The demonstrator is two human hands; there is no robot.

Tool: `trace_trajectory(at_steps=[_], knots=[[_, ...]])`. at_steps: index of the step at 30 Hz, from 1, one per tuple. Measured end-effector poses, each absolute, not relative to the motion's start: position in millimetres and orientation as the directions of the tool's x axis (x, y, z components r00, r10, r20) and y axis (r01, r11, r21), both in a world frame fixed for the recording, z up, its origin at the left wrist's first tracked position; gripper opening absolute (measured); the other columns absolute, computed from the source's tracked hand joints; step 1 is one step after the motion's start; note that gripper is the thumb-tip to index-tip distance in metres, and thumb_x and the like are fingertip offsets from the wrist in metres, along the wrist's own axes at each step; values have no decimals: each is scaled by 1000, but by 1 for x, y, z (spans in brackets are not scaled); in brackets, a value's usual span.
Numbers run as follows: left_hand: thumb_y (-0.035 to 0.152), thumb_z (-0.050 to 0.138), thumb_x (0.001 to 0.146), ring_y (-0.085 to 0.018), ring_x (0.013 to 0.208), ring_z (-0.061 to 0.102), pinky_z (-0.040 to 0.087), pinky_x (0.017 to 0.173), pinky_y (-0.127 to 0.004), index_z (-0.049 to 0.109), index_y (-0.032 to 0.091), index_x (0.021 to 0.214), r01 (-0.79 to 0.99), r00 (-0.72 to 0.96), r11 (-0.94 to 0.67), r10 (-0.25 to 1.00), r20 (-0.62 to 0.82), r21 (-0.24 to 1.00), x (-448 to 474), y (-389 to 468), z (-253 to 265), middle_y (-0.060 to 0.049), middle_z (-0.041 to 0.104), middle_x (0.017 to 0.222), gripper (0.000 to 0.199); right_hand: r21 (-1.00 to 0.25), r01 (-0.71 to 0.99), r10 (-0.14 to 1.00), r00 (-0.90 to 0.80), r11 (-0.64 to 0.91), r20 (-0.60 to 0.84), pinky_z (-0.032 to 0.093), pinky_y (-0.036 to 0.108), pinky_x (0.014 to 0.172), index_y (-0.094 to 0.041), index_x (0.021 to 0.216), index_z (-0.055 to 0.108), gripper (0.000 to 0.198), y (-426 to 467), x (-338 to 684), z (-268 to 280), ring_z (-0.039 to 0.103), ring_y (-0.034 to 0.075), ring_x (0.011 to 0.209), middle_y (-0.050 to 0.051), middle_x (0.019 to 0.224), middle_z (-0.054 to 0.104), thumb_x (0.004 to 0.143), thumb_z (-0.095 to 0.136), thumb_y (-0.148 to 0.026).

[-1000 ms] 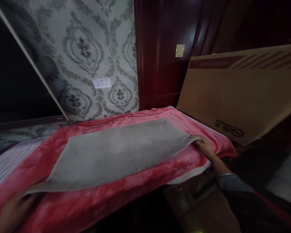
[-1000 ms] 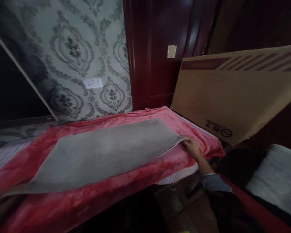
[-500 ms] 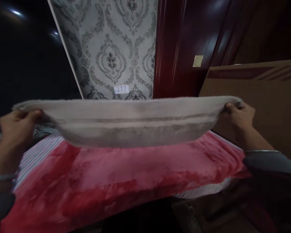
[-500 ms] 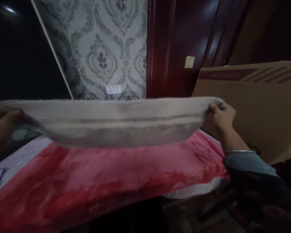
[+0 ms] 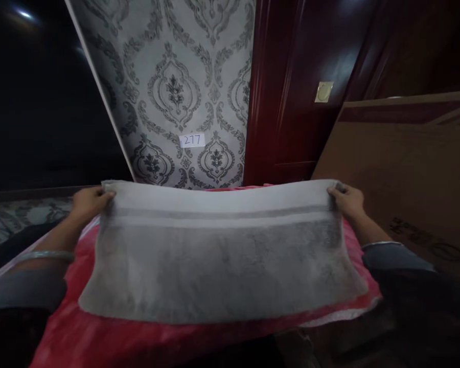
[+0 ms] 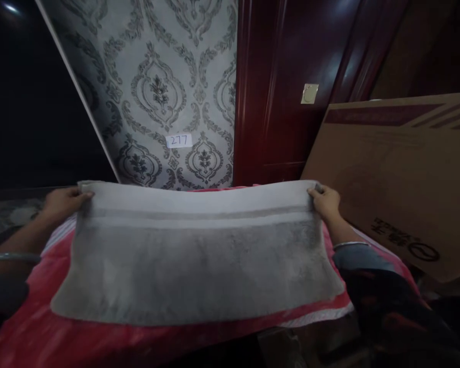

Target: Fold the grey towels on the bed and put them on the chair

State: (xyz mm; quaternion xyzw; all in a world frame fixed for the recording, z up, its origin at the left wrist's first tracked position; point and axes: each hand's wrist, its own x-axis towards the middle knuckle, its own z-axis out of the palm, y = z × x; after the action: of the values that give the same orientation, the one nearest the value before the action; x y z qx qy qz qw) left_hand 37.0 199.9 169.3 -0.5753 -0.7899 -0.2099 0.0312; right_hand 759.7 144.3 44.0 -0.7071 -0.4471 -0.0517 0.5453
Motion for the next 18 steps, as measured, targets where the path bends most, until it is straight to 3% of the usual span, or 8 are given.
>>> trace_trajectory(at_steps=[5,12,18], knots=[[38,45,95,-28,115,61,48,90,-33,65,2,122,959,-275,252,941,199,129,51,222,132,-20,67,125,49,-759,631,558,693,-164,456,49,35,69,-18,73,70,17,162,743,6,63,25,69,5,65,67,70,67,-34],[39,36,98,-32,113,62,48,86,-39,61,0,124,941,-317,281,928,197,188,55,247,105,-25,64,127,53,-730,627,542,727,-271,423,52,39,71,-15,94,76,32,186,753,-20,69,31,80,12,80,74,74,63,-36],[34,42,95,-31,117,64,49,92,-38,42,-1,143,964,-206,171,964,166,205,49,256,49,-26,63,132,59,-603,759,698,571,-246,433,56,45,73,-13,118,68,50,187,750,-63,72,34,84,19,99,75,75,57,-37]])
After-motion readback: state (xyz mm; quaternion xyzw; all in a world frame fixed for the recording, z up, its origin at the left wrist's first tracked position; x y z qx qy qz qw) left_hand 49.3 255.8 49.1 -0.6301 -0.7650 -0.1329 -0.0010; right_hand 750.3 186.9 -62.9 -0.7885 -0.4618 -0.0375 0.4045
